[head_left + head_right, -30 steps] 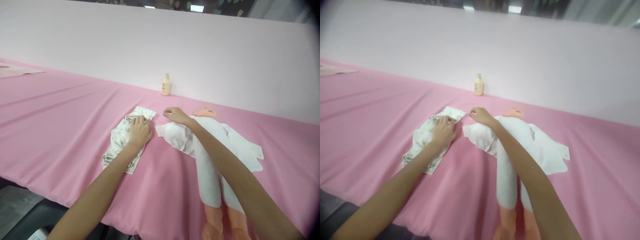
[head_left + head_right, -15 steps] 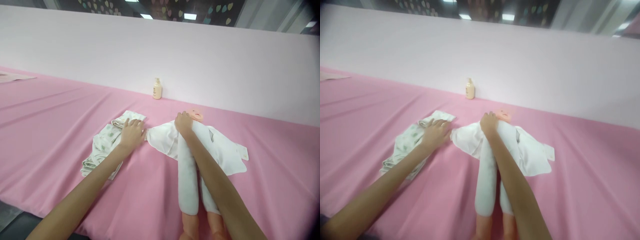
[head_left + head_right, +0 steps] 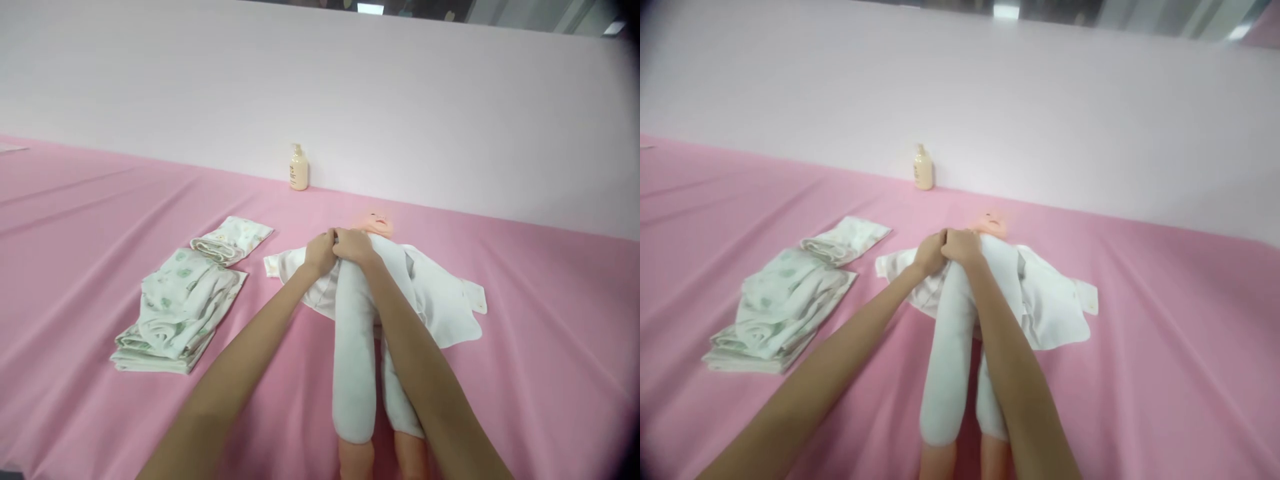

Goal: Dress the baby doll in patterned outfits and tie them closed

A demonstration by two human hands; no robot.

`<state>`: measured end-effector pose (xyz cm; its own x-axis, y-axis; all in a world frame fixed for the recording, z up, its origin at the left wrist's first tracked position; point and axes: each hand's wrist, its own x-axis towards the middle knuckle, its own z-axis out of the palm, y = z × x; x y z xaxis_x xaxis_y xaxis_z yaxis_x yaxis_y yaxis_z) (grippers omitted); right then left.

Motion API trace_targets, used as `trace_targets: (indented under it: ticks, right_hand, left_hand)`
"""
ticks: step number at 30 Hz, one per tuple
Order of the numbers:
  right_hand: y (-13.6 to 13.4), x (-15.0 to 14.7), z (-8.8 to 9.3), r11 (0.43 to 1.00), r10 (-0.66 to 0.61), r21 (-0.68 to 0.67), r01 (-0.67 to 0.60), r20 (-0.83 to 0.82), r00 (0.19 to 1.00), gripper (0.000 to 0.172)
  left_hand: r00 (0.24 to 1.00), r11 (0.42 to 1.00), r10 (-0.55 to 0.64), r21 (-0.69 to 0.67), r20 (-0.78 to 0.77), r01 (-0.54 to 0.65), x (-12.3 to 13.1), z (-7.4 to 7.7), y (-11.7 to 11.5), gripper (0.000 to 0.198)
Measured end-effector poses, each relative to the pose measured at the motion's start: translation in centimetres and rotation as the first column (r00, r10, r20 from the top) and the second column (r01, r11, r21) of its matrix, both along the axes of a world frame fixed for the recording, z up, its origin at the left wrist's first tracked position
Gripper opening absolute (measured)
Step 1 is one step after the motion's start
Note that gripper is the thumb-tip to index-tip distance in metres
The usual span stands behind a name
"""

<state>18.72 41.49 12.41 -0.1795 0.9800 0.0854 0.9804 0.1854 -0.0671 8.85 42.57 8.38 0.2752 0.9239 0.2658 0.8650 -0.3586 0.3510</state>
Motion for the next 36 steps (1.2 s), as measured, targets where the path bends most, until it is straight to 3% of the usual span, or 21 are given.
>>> trace_targets:
  ticks: [3, 8, 12, 14, 16, 18, 20, 29, 31, 33, 35, 36]
  right_hand:
    - [0.1, 0.1, 0.0, 0.998, 0.048, -0.052, -0.047, 0.018, 0.999, 0.041]
    - [0.1, 0.0, -0.5, 0.995, 0.098, -0.034, -0.096, 0.064, 0.993, 0.062]
    - [-0.1, 0.9, -0.3, 0.995, 0.1, 0.019, -0.101, 0.046, 0.994, 0.051]
    - [-0.2, 2.2, 0.0, 0.993, 0.108, 0.054, -0.104, -0.069, 0.992, 0.046]
    - [-0.3, 3.7, 0.3, 0.988, 0.131, 0.112, -0.102, -0.294, 0.947, 0.049]
    - [-0.4, 5.1, 0.4, 0.983, 0.153, 0.167, -0.076, -0.517, 0.842, 0.051]
    - [-0.5, 5.9, 0.5, 0.982, 0.152, 0.185, -0.042, -0.638, 0.755, 0.053]
    - [-1.1, 8.6, 1.6, 0.965, 0.148, 0.248, 0.085, -0.782, 0.605, 0.05]
    - [-1.0, 8.5, 1.6, 0.966, 0.153, 0.248, 0.072, -0.775, 0.613, 0.05]
    - [-0.7, 7.7, 1.4, 0.969, 0.16, 0.245, 0.039, -0.738, 0.655, 0.051]
    - [-0.4, 6.6, 1.2, 0.979, 0.149, 0.204, -0.006, -0.697, 0.701, 0.049]
    - [-0.3, 6.2, 1.1, 0.983, 0.148, 0.18, -0.032, -0.68, 0.718, 0.048]
  left_hand:
    - [0.993, 0.993, -0.105, -0.052, -0.052, 0.102, -1.2, 1.0, 0.2, 0.037]
    - [0.988, 0.985, -0.134, -0.122, -0.078, 0.124, -2.5, 2.9, -0.1, 0.046]
    - [0.994, 0.99, -0.075, -0.124, -0.077, 0.065, -3.9, 3.4, 0.1, 0.048]
    - [0.997, 0.986, -0.032, -0.165, -0.068, 0.02, -4.8, 3.4, 0.4, 0.048]
    - [0.998, 0.974, 0.011, -0.225, -0.066, -0.026, -5.8, 3.4, 0.7, 0.049]
    - [0.996, 0.958, 0.045, -0.279, -0.075, -0.064, -6.5, 3.5, 0.8, 0.05]
    - [0.995, 0.947, 0.056, -0.31, -0.081, -0.079, -7.1, 3.5, 0.8, 0.05]
    - [0.995, 0.933, 0.062, -0.35, -0.073, -0.084, -8.1, 3.9, 0.0, 0.049]
    - [1.0, 0.936, -0.009, -0.351, -0.009, 0.005, -7.0, 4.5, -0.8, 0.058]
    - [0.979, 0.911, -0.159, -0.364, 0.128, 0.195, -5.3, 5.3, -1.9, 0.068]
    - [0.886, 0.845, -0.283, -0.343, 0.366, 0.411, -3.0, 5.9, -3.1, 0.072]
    - [0.785, 0.813, -0.284, -0.295, 0.551, 0.501, -1.8, 6.0, -3.6, 0.072]
